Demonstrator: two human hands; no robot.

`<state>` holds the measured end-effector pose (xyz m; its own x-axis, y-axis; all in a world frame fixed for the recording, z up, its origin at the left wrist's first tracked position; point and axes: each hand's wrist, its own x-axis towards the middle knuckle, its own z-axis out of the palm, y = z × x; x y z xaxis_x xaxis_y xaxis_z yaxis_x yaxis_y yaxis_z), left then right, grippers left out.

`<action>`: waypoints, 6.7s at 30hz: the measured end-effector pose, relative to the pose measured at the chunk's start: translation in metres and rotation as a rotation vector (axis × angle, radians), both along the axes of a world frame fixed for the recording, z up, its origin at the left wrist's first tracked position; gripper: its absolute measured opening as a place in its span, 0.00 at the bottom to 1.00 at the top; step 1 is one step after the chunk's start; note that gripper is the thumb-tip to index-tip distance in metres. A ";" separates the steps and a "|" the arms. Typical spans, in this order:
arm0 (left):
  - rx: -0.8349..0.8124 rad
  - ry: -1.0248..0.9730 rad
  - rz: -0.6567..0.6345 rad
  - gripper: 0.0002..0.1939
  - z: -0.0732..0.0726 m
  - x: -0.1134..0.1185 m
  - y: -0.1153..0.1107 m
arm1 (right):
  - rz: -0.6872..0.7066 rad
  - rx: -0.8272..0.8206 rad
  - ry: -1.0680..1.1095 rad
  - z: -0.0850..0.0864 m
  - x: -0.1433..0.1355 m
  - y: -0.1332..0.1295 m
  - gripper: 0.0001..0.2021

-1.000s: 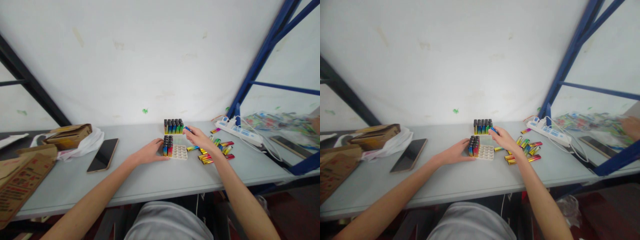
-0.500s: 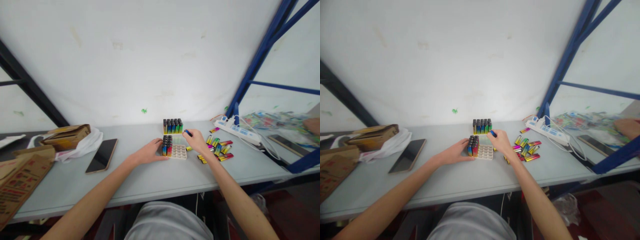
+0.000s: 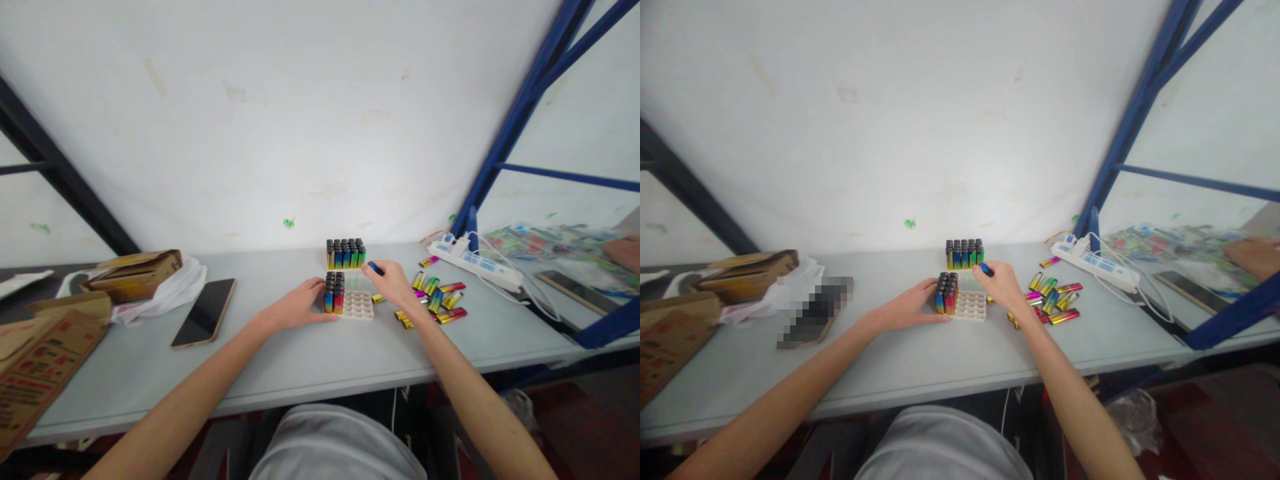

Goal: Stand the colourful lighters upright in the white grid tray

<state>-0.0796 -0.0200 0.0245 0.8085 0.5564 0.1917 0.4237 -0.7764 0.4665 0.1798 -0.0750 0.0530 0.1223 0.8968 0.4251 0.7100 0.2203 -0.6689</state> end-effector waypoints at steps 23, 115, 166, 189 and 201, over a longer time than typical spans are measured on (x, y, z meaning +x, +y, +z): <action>-0.005 -0.008 0.013 0.37 0.000 0.000 0.001 | 0.303 -0.011 -0.176 0.000 -0.003 -0.001 0.22; 0.017 0.022 -0.015 0.36 0.003 0.002 -0.002 | 0.009 0.023 0.125 -0.014 -0.015 0.001 0.29; 0.007 0.025 -0.006 0.37 0.002 0.002 -0.002 | 0.440 -0.099 -0.148 0.002 0.011 -0.006 0.20; 0.004 0.073 0.016 0.39 0.005 0.001 -0.002 | 0.162 -0.508 -0.348 0.013 0.124 -0.022 0.18; 0.014 0.046 0.013 0.39 0.000 0.000 0.000 | 0.195 -0.614 -0.380 0.009 0.132 -0.018 0.16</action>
